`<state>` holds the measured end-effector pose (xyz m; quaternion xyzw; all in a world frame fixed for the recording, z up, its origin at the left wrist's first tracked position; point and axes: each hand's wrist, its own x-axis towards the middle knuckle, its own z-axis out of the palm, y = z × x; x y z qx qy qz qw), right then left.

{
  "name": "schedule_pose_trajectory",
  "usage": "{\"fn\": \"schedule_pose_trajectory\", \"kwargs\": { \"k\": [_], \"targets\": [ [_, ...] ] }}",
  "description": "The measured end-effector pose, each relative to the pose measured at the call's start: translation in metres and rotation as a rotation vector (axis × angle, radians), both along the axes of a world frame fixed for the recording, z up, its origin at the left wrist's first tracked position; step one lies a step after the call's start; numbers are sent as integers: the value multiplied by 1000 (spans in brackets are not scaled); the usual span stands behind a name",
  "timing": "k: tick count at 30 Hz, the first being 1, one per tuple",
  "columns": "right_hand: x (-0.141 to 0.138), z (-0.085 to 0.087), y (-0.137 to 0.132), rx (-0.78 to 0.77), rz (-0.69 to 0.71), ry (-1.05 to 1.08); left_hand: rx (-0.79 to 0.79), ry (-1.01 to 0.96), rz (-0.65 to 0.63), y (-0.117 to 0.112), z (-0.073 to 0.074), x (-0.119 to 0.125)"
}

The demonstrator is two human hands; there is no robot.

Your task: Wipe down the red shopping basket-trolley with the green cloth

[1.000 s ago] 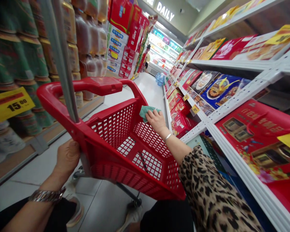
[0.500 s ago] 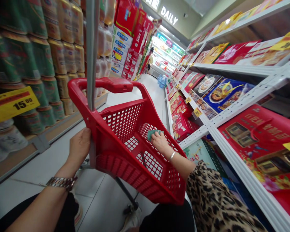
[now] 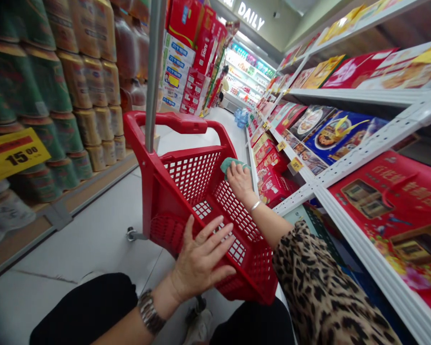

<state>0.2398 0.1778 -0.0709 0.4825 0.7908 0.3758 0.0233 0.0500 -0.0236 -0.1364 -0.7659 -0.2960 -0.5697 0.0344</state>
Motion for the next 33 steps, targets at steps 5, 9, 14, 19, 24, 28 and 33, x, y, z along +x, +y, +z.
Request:
{"fn": "schedule_pose_trajectory", "kwargs": {
  "k": [5,9,14,19,24,28,33],
  "targets": [
    [0,6,34,-8,-71,12,-170,-9,-68,-6,-18,23],
    [-8,-12,40,-75,-52,-18,-237,-29,-81,-2,-19,16],
    [-29,-45,35,-175,-73,-45,-274,-148,-52,1,-12,0],
    [-49,-76,24,-400,-147,-82,-283,-252,-41,5,-3,-16],
    [-58,-105,3,-511,-129,-132,-284,-230,-87,7,2,-30],
    [-58,-111,-6,-529,-101,-160,-289,-213,-90,6,4,-35],
    [-52,-90,2,-441,-96,-150,-291,-225,-54,4,4,-36]
  ]
}}
